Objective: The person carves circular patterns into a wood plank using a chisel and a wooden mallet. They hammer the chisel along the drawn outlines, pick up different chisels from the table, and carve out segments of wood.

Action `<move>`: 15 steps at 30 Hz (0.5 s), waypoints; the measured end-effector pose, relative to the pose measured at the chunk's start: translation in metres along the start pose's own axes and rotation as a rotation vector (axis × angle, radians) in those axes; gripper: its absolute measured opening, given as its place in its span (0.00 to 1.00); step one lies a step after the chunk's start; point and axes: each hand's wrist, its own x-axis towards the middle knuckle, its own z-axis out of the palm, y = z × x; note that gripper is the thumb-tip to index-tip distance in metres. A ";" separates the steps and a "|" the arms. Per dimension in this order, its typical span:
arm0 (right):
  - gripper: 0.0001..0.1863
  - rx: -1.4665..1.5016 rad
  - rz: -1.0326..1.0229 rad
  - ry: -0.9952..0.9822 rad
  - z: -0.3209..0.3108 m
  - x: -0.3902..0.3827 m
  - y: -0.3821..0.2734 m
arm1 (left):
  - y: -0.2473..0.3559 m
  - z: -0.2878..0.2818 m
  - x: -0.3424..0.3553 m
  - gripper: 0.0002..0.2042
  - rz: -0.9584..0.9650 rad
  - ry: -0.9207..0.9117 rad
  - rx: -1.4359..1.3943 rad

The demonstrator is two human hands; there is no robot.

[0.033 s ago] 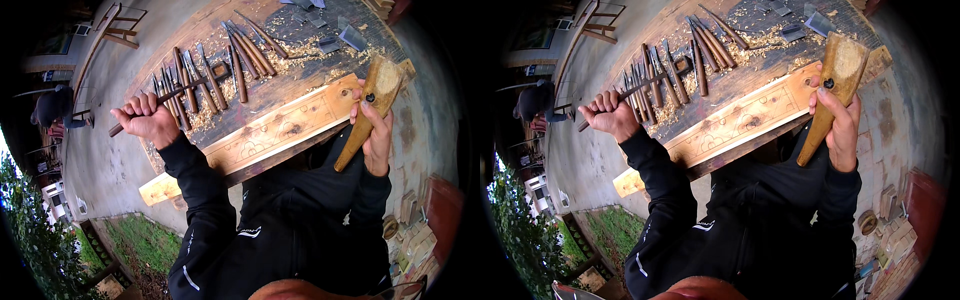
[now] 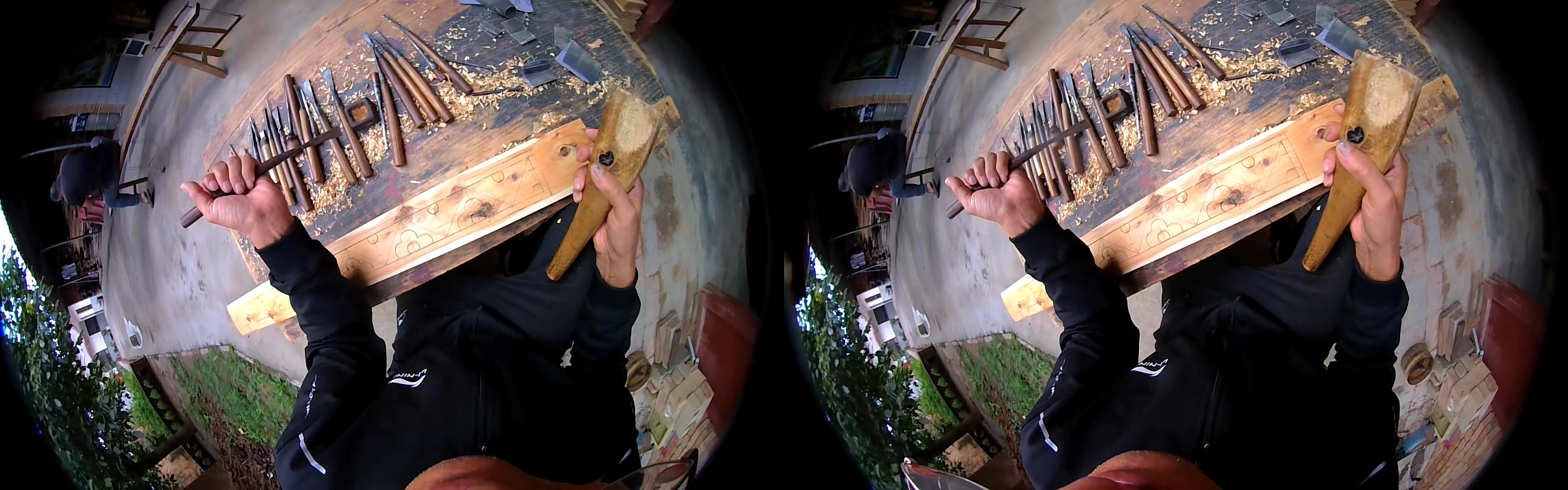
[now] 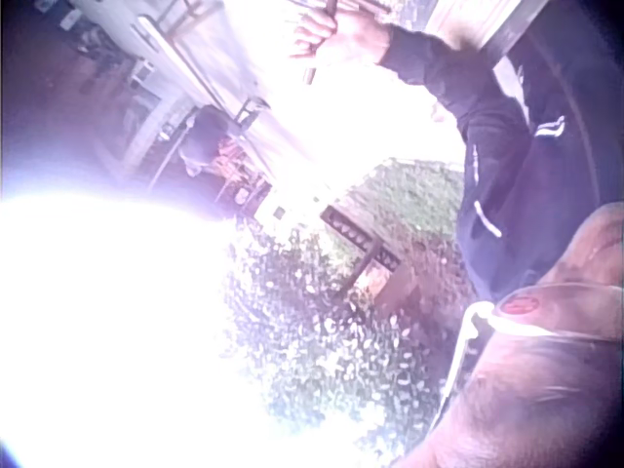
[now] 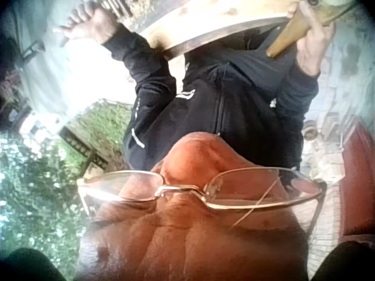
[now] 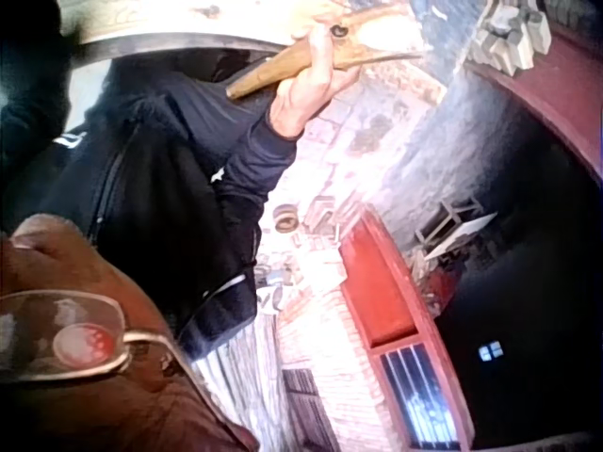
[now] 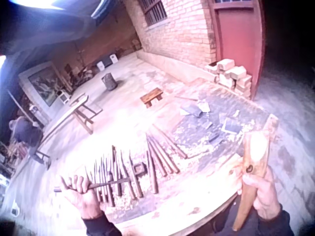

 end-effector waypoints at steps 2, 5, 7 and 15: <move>0.25 -0.003 -0.002 -0.018 0.000 0.001 0.000 | 0.005 -0.010 -0.005 0.27 -0.142 0.016 -0.140; 0.25 -0.021 0.007 -0.013 0.000 -0.001 0.000 | -0.004 -0.019 -0.013 0.28 -0.403 0.021 -0.366; 0.25 -0.036 0.017 0.004 0.001 0.000 0.001 | -0.021 -0.020 -0.019 0.28 -0.507 0.056 -0.407; 0.27 -0.116 0.026 -0.038 -0.001 0.003 0.002 | -0.068 0.000 -0.056 0.27 -0.652 -0.087 -0.328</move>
